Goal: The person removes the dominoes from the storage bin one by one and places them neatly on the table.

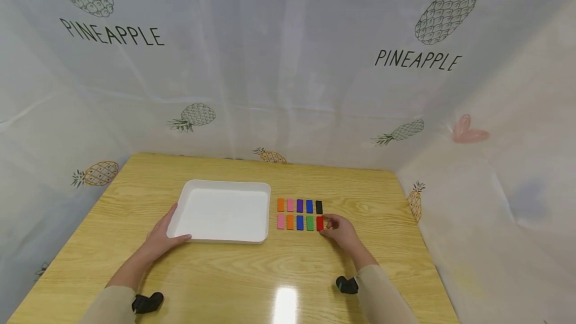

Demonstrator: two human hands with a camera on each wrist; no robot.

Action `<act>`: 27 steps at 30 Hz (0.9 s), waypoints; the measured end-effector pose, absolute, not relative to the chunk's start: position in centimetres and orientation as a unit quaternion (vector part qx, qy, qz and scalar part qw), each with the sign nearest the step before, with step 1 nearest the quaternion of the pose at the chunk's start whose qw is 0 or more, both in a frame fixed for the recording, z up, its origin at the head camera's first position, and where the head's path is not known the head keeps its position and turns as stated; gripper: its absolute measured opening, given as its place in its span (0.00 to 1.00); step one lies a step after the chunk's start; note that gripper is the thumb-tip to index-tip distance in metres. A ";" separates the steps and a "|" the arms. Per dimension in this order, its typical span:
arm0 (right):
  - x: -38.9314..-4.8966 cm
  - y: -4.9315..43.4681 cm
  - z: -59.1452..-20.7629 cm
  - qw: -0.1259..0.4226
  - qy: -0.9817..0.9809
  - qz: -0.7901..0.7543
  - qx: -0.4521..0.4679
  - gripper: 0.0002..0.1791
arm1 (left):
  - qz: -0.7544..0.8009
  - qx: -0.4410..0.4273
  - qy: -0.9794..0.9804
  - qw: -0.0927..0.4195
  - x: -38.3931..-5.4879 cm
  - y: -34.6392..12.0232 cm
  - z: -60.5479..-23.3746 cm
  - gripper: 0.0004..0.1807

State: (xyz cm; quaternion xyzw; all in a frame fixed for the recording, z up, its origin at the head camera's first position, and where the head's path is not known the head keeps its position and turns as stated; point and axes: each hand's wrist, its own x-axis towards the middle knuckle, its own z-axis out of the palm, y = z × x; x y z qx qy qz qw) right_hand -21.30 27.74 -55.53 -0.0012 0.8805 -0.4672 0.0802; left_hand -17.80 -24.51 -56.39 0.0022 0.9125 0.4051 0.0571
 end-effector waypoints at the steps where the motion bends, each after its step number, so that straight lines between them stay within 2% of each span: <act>1: -21.3 27.7 -55.5 0.082 0.881 -0.467 0.000 0.28 | 0.405 0.002 0.912 0.059 -17.8 -24.5 -56.3 0.64; 7: -21.5 27.7 -55.2 0.088 0.882 -0.463 -0.005 0.27 | 0.409 -0.001 0.910 0.066 -17.9 -24.5 -55.7 0.64; 27: -21.5 27.9 -55.5 0.088 0.891 -0.445 -0.018 0.25 | 0.458 0.059 0.887 0.023 -17.6 -24.9 -55.7 0.62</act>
